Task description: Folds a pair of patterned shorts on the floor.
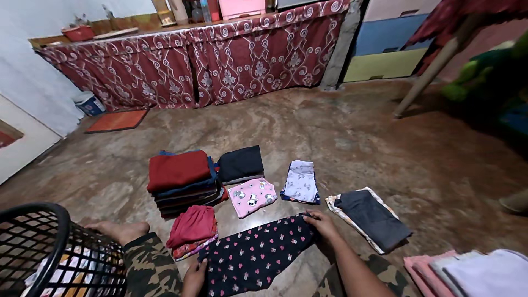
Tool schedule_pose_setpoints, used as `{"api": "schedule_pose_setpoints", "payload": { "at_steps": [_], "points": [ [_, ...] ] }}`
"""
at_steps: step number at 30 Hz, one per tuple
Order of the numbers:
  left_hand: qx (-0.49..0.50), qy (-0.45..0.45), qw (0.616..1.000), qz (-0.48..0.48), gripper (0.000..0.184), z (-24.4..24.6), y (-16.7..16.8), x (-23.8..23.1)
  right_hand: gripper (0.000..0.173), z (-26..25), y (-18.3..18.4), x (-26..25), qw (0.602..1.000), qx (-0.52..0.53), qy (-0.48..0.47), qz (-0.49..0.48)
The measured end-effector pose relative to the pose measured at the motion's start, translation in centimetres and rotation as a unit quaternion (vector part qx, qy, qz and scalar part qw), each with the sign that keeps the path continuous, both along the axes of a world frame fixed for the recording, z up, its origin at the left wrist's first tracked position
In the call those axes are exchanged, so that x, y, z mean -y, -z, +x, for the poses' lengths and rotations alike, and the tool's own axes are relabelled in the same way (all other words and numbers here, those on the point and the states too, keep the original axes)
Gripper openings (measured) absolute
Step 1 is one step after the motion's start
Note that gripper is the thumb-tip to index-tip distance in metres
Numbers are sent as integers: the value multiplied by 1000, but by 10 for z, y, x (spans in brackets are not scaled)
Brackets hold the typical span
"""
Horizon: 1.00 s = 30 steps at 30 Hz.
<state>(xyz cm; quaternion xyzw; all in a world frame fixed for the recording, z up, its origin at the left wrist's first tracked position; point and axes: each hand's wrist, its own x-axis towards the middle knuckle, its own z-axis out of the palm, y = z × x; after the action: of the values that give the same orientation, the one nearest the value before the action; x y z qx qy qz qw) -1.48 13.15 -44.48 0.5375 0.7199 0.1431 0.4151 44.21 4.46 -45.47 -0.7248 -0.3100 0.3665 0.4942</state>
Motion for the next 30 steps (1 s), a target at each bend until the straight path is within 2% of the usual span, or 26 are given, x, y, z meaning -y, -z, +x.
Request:
{"api": "schedule_pose_setpoints", "payload": {
  "at_steps": [8, 13, 18, 21, 25, 30],
  "points": [
    [-41, 34, 998, -44, 45, 3, -8, 5, 15, -8, -19, 5, 994, 19, -5, -109],
    [4, 29, 1000, 6, 44, 4, -10, 6, 25, -6, -30, 7, 994, 5, 11, -112],
    [53, -8, 997, 60, 44, 5, -14, 3, 29, 1, -36, 9, 996, -40, 68, -33],
    [10, -21, 998, 62, 43, 7, -6, -6, 35, 1, -23, 6, 995, -38, 69, -53],
    [-42, 0, 998, 52, 43, 11, 1, -15, 40, -4, -18, 2, 993, 19, 47, -105],
    [-56, -7, 996, 65, 46, 13, -4, -10, 47, 0, -26, 5, 996, 33, 29, -81]
  ]
}}
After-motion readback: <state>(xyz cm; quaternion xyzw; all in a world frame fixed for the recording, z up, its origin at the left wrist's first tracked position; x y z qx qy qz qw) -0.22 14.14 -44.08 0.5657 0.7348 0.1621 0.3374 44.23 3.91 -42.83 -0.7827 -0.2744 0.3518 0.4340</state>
